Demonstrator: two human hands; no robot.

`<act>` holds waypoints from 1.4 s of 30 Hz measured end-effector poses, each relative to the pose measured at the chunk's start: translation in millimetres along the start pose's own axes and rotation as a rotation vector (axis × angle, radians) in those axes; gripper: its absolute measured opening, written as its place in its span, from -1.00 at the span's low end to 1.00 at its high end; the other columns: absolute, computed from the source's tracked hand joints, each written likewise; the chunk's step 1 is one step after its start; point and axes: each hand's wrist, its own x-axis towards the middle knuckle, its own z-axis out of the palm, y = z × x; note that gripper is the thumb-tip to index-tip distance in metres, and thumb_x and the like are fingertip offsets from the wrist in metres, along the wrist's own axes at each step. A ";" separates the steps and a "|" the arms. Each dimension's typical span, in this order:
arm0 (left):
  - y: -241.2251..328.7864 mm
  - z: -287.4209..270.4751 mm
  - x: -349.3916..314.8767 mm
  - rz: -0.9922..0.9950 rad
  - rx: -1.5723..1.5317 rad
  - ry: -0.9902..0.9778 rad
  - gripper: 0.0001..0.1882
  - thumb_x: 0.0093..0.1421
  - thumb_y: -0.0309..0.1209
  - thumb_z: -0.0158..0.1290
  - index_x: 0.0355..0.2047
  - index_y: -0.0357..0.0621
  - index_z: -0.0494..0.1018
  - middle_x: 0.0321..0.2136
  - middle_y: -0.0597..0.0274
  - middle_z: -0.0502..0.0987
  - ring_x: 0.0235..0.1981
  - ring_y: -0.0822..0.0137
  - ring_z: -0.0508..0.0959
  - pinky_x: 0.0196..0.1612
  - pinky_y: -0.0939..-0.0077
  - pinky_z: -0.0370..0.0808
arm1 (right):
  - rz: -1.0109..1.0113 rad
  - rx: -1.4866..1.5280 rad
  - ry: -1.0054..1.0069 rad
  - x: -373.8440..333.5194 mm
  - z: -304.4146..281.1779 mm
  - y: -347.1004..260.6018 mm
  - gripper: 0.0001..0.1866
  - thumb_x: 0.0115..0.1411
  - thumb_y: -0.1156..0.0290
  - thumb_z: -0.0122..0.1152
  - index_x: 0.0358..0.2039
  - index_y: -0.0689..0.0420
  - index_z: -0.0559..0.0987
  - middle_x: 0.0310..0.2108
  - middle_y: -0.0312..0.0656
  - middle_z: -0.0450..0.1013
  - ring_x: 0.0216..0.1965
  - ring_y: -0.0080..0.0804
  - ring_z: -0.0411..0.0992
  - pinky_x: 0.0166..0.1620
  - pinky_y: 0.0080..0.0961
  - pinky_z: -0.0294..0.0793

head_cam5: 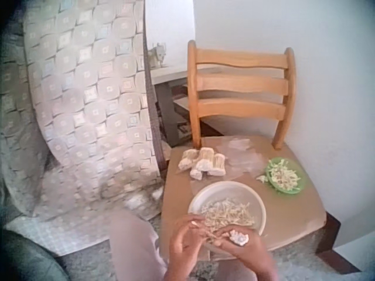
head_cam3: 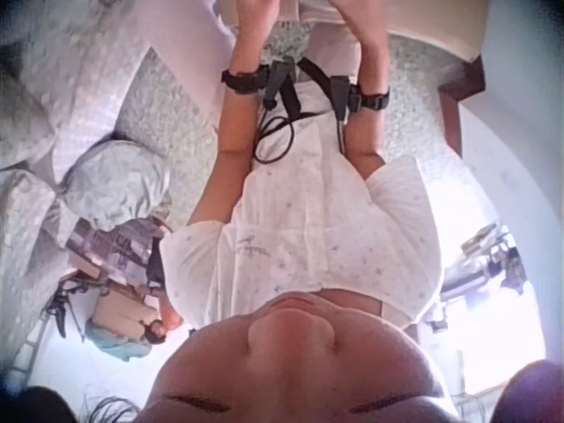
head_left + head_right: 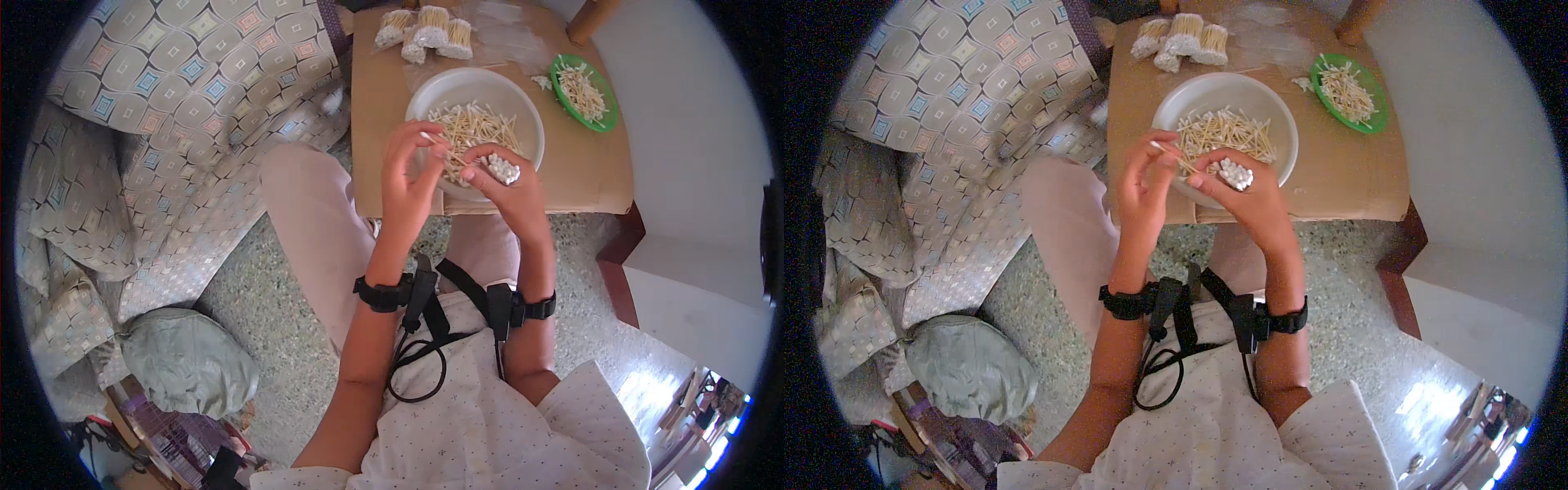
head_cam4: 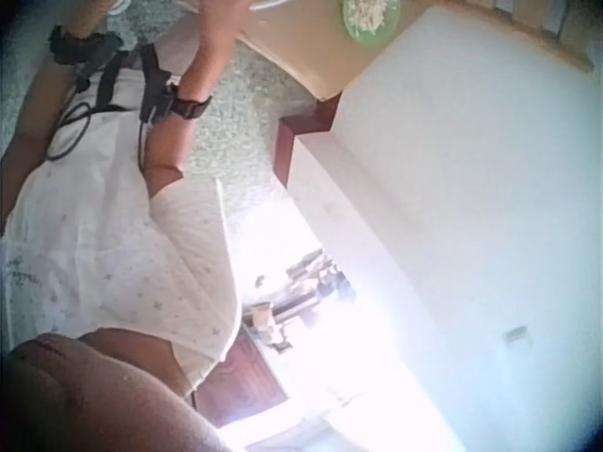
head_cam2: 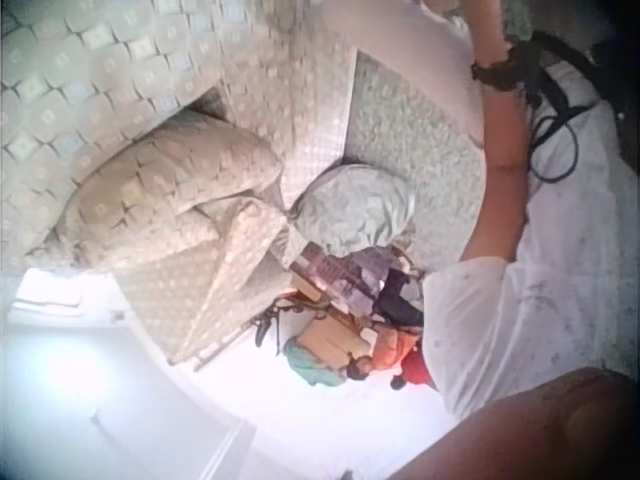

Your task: The recorder is sorting cotton swabs, grouping them together, and placing them on a plate and in plastic bags.

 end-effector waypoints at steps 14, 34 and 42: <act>0.9 4.1 -9.2 0.032 0.073 -0.162 -0.84 0.22 -0.42 0.03 -0.28 -0.25 0.53 -0.10 0.19 0.43 0.01 0.32 0.37 0.05 0.45 0.31 | 0.149 0.423 0.312 -1.5 3.9 0.5 -0.86 0.13 0.43 0.28 -0.32 0.20 0.60 -0.45 -0.42 0.48 -0.43 -0.75 0.34 -0.40 -0.77 0.30; 13.8 7.7 -6.9 -0.080 -0.060 -0.083 -0.88 0.19 -0.50 0.06 -0.27 -0.26 0.51 -0.16 0.21 0.47 -0.07 0.40 0.42 0.03 0.51 0.29 | 0.066 0.274 0.257 -0.9 -1.1 -9.1 -0.86 0.16 0.45 0.22 -0.28 0.20 0.61 -0.35 -0.36 0.51 -0.32 -0.70 0.36 -0.26 -0.72 0.34; 22.2 14.0 -10.1 -0.193 -0.258 0.019 -0.86 0.21 -0.47 0.05 -0.24 -0.24 0.49 -0.20 0.25 0.49 -0.09 0.43 0.42 0.04 0.53 0.28 | 0.114 0.096 0.082 -0.1 -4.4 -3.3 -0.86 0.13 0.41 0.25 -0.33 0.19 0.61 -0.44 -0.39 0.48 -0.42 -0.71 0.35 -0.34 -0.72 0.34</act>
